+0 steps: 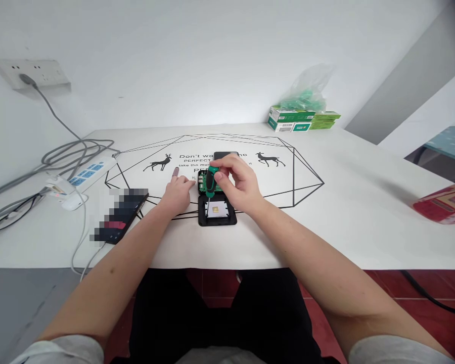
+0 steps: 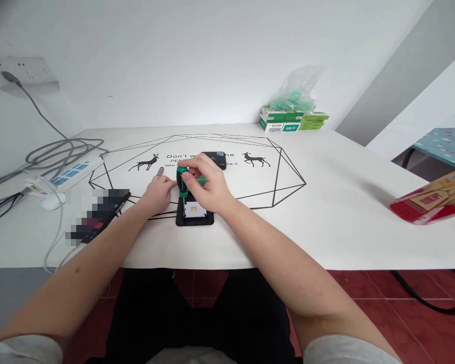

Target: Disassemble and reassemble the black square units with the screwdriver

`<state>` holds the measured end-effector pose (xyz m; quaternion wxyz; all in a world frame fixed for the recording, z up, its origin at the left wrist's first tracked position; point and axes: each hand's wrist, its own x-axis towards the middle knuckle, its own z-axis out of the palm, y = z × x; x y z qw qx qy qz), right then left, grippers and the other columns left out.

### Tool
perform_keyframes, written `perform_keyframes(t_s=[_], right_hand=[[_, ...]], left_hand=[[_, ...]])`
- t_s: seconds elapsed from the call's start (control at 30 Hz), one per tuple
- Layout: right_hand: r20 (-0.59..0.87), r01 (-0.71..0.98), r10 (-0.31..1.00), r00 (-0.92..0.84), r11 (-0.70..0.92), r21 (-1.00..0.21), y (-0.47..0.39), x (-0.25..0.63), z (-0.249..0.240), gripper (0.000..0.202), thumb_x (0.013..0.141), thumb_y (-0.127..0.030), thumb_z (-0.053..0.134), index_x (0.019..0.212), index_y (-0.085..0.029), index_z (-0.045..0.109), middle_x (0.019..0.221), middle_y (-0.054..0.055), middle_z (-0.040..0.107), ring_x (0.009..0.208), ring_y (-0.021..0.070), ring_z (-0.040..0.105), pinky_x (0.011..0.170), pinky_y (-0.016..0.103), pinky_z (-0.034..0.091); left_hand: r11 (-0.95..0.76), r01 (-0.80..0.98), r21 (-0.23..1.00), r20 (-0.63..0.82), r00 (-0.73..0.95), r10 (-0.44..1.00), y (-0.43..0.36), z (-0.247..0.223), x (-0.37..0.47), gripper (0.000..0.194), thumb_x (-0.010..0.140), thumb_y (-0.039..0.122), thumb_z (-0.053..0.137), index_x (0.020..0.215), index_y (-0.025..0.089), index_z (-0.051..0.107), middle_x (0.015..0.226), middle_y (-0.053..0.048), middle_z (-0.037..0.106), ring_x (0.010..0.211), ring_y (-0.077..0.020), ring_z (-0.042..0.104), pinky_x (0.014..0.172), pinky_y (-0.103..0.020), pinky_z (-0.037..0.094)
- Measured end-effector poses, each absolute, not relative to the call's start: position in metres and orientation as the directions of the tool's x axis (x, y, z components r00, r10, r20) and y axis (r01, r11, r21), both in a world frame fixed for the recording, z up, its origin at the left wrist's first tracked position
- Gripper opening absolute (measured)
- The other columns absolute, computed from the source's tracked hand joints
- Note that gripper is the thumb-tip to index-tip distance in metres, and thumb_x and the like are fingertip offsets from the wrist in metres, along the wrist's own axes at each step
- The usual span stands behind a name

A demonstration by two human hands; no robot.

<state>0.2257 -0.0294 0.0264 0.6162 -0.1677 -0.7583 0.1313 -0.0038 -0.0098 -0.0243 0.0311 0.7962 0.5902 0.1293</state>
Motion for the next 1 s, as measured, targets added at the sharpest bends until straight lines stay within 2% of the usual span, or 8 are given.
perform_keyframes(t_s=[0.23,0.37,0.43,0.5,0.57,0.67,0.8,1.0], right_hand=[[0.828,-0.036,0.537,-0.162,0.836,-0.548,-0.030,0.219,0.023,0.026,0.098,-0.045,0.078,0.104,-0.028,0.060,0.119,0.006,0.072,0.097,0.0196,0.072,0.082,0.040,0.061],[0.847,-0.038,0.507,-0.158,0.855,-0.518,-0.036,0.220,0.023,0.020,0.096,-0.034,0.081,0.096,-0.027,0.062,0.096,0.003,0.077,0.109,0.0251,0.078,0.091,0.043,0.063],[0.857,-0.030,0.487,-0.169,0.867,-0.498,-0.038,0.222,0.025,0.011,0.100,-0.032,0.074,0.095,-0.027,0.065,0.096,0.005,0.079,0.120,0.0284,0.077,0.097,0.047,0.064],[0.837,-0.075,0.500,-0.222,0.847,-0.526,-0.039,0.224,0.025,0.007,0.104,-0.032,0.064,0.105,-0.026,0.069,0.120,0.010,0.080,0.125,0.0297,0.075,0.098,0.050,0.065],[0.792,-0.139,0.529,-0.304,0.798,-0.586,-0.039,0.225,0.023,0.019,0.105,-0.031,0.055,0.119,-0.027,0.068,0.149,0.012,0.071,0.124,0.0286,0.075,0.096,0.050,0.067],[0.757,-0.185,0.556,-0.344,0.750,-0.635,-0.038,0.222,0.017,0.027,0.106,-0.029,0.052,0.131,-0.030,0.063,0.164,0.011,0.059,0.120,0.0248,0.076,0.093,0.047,0.069],[0.762,-0.145,0.567,-0.312,0.765,-0.628,-0.036,0.216,0.012,0.030,0.106,-0.033,0.063,0.136,-0.032,0.060,0.156,0.012,0.064,0.118,0.0225,0.077,0.091,0.041,0.069],[0.840,0.007,0.486,-0.243,0.866,-0.500,-0.032,0.217,0.015,0.036,0.095,-0.040,0.084,0.126,-0.030,0.070,0.125,0.009,0.077,0.113,0.0255,0.074,0.078,0.038,0.065]], left_hand=[[-0.285,0.942,0.179,0.210,0.247,0.946,-0.012,-0.025,-0.004,0.044,0.096,0.008,0.051,0.132,0.021,0.073,0.127,-0.018,0.064,0.144,-0.0440,0.052,0.110,-0.059,0.053],[-0.275,0.948,0.157,0.211,0.240,0.948,-0.011,-0.025,-0.003,0.046,0.098,0.007,0.050,0.137,0.019,0.070,0.132,-0.019,0.064,0.147,-0.0437,0.050,0.113,-0.058,0.052],[-0.270,0.950,0.154,0.199,0.238,0.951,-0.009,-0.026,-0.003,0.046,0.099,0.008,0.050,0.137,0.021,0.072,0.130,-0.017,0.065,0.144,-0.0430,0.053,0.114,-0.058,0.052],[-0.271,0.950,0.153,0.188,0.241,0.952,-0.008,-0.028,-0.004,0.045,0.100,0.009,0.050,0.136,0.023,0.074,0.130,-0.016,0.066,0.148,-0.0429,0.051,0.115,-0.057,0.051],[-0.282,0.947,0.156,0.192,0.251,0.949,-0.007,-0.029,-0.005,0.045,0.102,0.010,0.050,0.137,0.024,0.075,0.131,-0.015,0.067,0.157,-0.0433,0.042,0.117,-0.057,0.049],[-0.289,0.944,0.157,0.201,0.256,0.946,-0.005,-0.030,-0.006,0.042,0.103,0.013,0.051,0.135,0.024,0.076,0.130,-0.015,0.067,0.161,-0.0441,0.036,0.118,-0.058,0.049],[-0.265,0.954,0.142,0.199,0.235,0.951,-0.004,-0.029,-0.007,0.033,0.103,0.018,0.054,0.127,0.022,0.077,0.124,-0.016,0.068,0.137,-0.0423,0.057,0.112,-0.058,0.052],[-0.290,0.939,0.187,0.222,0.247,0.943,-0.003,-0.029,-0.009,0.023,0.104,0.027,0.057,0.118,0.021,0.075,0.122,-0.016,0.069,0.139,-0.0433,0.055,0.111,-0.058,0.051]])
